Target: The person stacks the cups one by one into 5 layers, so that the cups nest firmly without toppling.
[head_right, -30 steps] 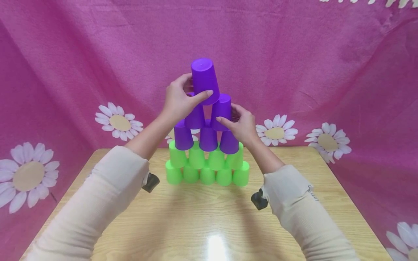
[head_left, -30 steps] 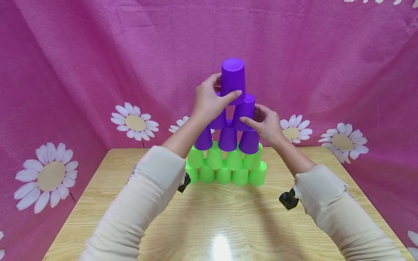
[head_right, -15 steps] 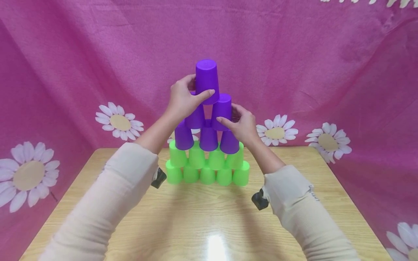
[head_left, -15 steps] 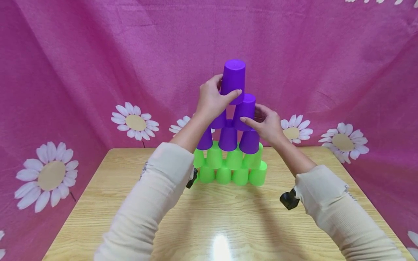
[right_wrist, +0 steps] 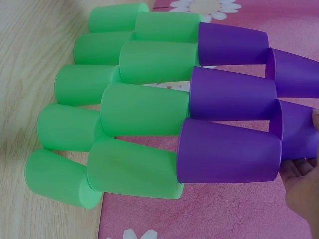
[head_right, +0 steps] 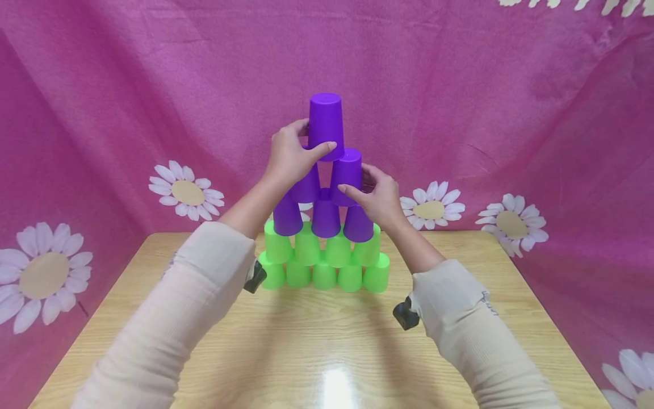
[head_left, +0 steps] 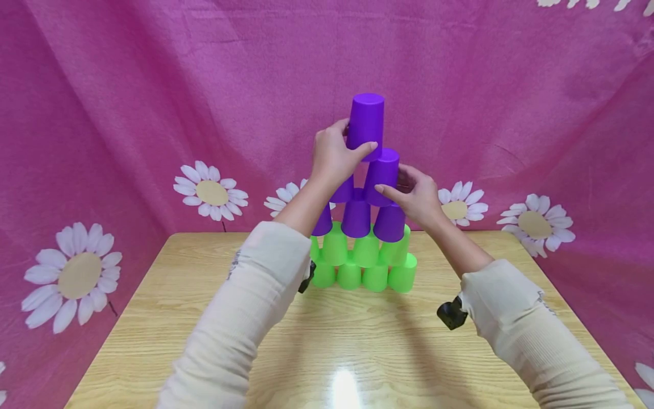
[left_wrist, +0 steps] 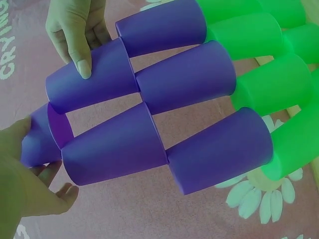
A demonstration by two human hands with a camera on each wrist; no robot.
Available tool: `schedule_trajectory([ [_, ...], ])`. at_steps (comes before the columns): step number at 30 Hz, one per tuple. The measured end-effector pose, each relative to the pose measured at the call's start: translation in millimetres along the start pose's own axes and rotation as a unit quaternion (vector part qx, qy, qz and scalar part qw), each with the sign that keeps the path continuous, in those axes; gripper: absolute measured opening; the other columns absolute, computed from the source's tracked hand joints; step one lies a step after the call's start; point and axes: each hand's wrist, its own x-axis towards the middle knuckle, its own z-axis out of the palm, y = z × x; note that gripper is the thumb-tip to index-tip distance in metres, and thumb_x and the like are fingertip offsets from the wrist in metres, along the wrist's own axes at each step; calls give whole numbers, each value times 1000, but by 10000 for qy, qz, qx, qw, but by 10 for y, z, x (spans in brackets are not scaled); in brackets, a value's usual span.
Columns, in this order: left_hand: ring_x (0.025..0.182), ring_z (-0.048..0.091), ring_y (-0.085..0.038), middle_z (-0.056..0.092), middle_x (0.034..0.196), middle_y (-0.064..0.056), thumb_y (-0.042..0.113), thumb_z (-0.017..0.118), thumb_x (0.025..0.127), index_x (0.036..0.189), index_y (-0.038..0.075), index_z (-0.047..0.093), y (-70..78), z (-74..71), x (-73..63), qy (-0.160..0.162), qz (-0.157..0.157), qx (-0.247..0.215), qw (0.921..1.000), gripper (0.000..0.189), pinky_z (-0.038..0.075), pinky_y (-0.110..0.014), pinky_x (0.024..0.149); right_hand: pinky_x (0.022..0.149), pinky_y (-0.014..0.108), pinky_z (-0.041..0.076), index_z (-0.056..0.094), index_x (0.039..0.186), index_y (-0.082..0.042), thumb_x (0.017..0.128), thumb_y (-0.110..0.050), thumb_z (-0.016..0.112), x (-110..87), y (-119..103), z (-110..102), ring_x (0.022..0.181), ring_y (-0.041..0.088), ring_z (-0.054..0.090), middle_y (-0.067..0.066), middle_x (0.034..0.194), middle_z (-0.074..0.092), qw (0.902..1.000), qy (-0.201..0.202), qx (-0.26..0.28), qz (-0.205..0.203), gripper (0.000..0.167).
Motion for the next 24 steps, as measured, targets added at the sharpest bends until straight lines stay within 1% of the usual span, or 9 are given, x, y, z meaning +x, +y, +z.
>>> schedule_trajectory([
  [8, 105, 62, -20, 65, 117, -8, 27, 72, 81, 128, 7, 54, -22, 30, 24, 71, -9, 15, 10000, 54, 51, -29, 89, 96, 38, 49, 49, 132, 0, 84, -15, 68, 9, -15, 3, 108, 31, 60, 23, 119, 61, 10000, -17, 1, -10, 53],
  [11, 104, 62, -20, 66, 116, -8, 27, 73, 80, 125, 7, 55, -29, 39, 22, 107, 52, 26, 9999, 53, 50, -29, 89, 96, 38, 49, 48, 132, 0, 84, -15, 68, 8, -13, 3, 108, 31, 60, 23, 119, 61, 10000, -19, -10, -35, 53],
  [13, 104, 61, -21, 66, 113, -9, 28, 73, 79, 124, 6, 56, -38, 35, 21, 122, 154, 52, 9998, 53, 50, -30, 90, 96, 38, 49, 48, 132, 0, 84, -14, 68, 7, -8, 2, 109, 31, 60, 23, 119, 60, 10000, -18, -2, -78, 54],
  [14, 107, 60, -22, 65, 115, -10, 29, 73, 79, 125, 5, 55, -46, 32, 19, 130, 198, 94, 9997, 55, 49, -31, 92, 96, 39, 49, 48, 132, 1, 84, -14, 68, 6, -4, 1, 109, 32, 60, 24, 119, 60, 9999, -16, 5, -109, 54],
  [16, 116, 54, -25, 61, 123, -13, 31, 73, 79, 130, 3, 50, -66, 19, 13, 101, 241, 140, 9996, 63, 45, -32, 99, 97, 40, 48, 46, 133, 1, 84, -13, 68, 0, 4, -7, 111, 33, 59, 24, 121, 59, 9999, -8, 33, -165, 56],
  [20, 134, 36, -27, 43, 143, -13, 37, 69, 81, 141, 4, 35, -137, -34, -22, 79, 257, 129, 9996, 77, 32, -36, 112, 100, 41, 45, 44, 135, 2, 84, -13, 68, -29, 11, -45, 115, 34, 56, 24, 125, 57, 9996, 64, 36, -277, 58],
  [21, 136, 32, -27, 40, 145, -11, 39, 68, 82, 142, 5, 34, -165, -51, -35, 117, 274, 116, 9995, 77, 30, -37, 113, 101, 41, 45, 44, 135, 2, 84, -14, 68, -38, 13, -57, 116, 33, 55, 23, 126, 56, 9995, 88, 19, -302, 59],
  [24, 137, 30, -27, 36, 147, -10, 41, 65, 83, 142, 7, 35, -275, -106, -82, 334, 429, 122, 9984, 74, 29, -39, 113, 103, 42, 42, 43, 135, 2, 83, -15, 68, -70, 15, -106, 120, 33, 52, 23, 129, 54, 9991, 146, -79, -394, 60],
])
